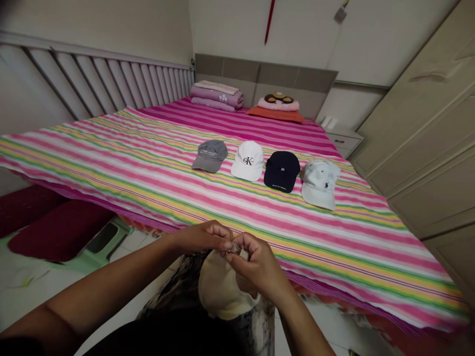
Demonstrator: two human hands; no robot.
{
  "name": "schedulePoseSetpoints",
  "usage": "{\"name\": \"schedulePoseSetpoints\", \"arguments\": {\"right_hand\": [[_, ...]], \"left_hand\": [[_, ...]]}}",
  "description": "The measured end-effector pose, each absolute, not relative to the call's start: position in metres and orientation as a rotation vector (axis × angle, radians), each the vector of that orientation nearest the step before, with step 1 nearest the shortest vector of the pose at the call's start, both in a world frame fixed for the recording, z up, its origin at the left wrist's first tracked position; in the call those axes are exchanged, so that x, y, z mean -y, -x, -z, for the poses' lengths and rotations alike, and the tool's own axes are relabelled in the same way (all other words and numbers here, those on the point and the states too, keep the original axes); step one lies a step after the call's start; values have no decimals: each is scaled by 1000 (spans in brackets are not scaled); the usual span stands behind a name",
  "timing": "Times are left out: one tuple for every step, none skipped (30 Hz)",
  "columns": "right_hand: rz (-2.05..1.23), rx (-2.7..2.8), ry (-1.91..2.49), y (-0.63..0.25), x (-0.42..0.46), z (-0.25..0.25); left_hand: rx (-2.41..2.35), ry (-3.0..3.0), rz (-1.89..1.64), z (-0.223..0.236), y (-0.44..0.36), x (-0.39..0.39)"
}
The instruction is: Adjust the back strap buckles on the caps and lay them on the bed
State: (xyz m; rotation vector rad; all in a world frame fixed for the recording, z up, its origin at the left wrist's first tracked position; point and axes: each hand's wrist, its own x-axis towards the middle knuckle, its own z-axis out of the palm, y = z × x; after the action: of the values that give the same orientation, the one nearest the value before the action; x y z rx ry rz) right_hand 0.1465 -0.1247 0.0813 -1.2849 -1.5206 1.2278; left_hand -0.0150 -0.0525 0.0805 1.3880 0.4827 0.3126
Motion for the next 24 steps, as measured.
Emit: {"name": "schedulePoseSetpoints", "arguments": {"right_hand": [[-1250, 1482, 1271, -146, 125, -81], [-1277, 1444, 1256, -146, 126, -80], [-1305, 1413, 1243, -146, 126, -80], [-1333, 1398, 1236, -146, 127, -80], [-1347, 1401, 1239, -146, 127, -80], [-1333, 1417, 1250, -145, 127, -80], [-1290, 1442, 1269, -145, 127, -80], [-1230, 1467, 1292, -145, 127, -80], [-1163, 1489, 1316, -144, 128, -80], [-1102, 1510, 1338, -144, 128, -81], [-1056, 1531, 1360, -144, 128, -81], [-1021, 1553, 1378, -144, 128, -81], [-987, 1578, 1394, -145, 128, -82], [-950, 1603, 1406, -145, 128, -83], [-915, 1625, 1417, -146, 128, -84], [-885, 1643, 1426, -147, 129, -85], [-866, 1660, 1435, -147, 129, -86], [-858, 1674, 1445, -148, 130, -87], [-859, 1686, 1457, -149, 131, -88], [-855, 1696, 1469, -149, 132, -89], [-845, 1709, 1479, -149, 132, -90], [-828, 1724, 1486, -149, 133, -91], [-808, 1734, 1489, -149, 133, -92], [-789, 1736, 1486, -148, 133, -92]], "left_hand": [[-492, -1370, -319, -80, 15, 53], [-504, -1354, -321, -79, 15, 53], [-512, -1339, -322, -79, 14, 53], [-515, -1326, -324, -79, 14, 54], [-515, -1313, -330, -78, 13, 54], [-513, -1298, -338, -78, 13, 55], [-512, -1282, -351, -77, 12, 55], [-515, -1264, -365, -77, 11, 56], [-522, -1246, -376, -77, 10, 56], [-532, -1231, -385, -76, 9, 57], [-545, -1220, -391, -76, 9, 58], [-559, -1214, -398, -76, 8, 58], [-572, -1212, -406, -76, 8, 59], [-582, -1211, -415, -77, 7, 59], [-588, -1211, -426, -77, 7, 60], [-589, -1214, -434, -77, 7, 60], [-586, -1218, -441, -77, 7, 61], [-581, -1224, -446, -77, 6, 61], [-577, -1230, -452, -77, 6, 61], [-575, -1238, -459, -77, 6, 62], [-576, -1245, -465, -77, 6, 62], [-579, -1250, -471, -76, 5, 63], [-580, -1253, -477, -76, 5, 64], [-582, -1254, -483, -75, 4, 64]]}}
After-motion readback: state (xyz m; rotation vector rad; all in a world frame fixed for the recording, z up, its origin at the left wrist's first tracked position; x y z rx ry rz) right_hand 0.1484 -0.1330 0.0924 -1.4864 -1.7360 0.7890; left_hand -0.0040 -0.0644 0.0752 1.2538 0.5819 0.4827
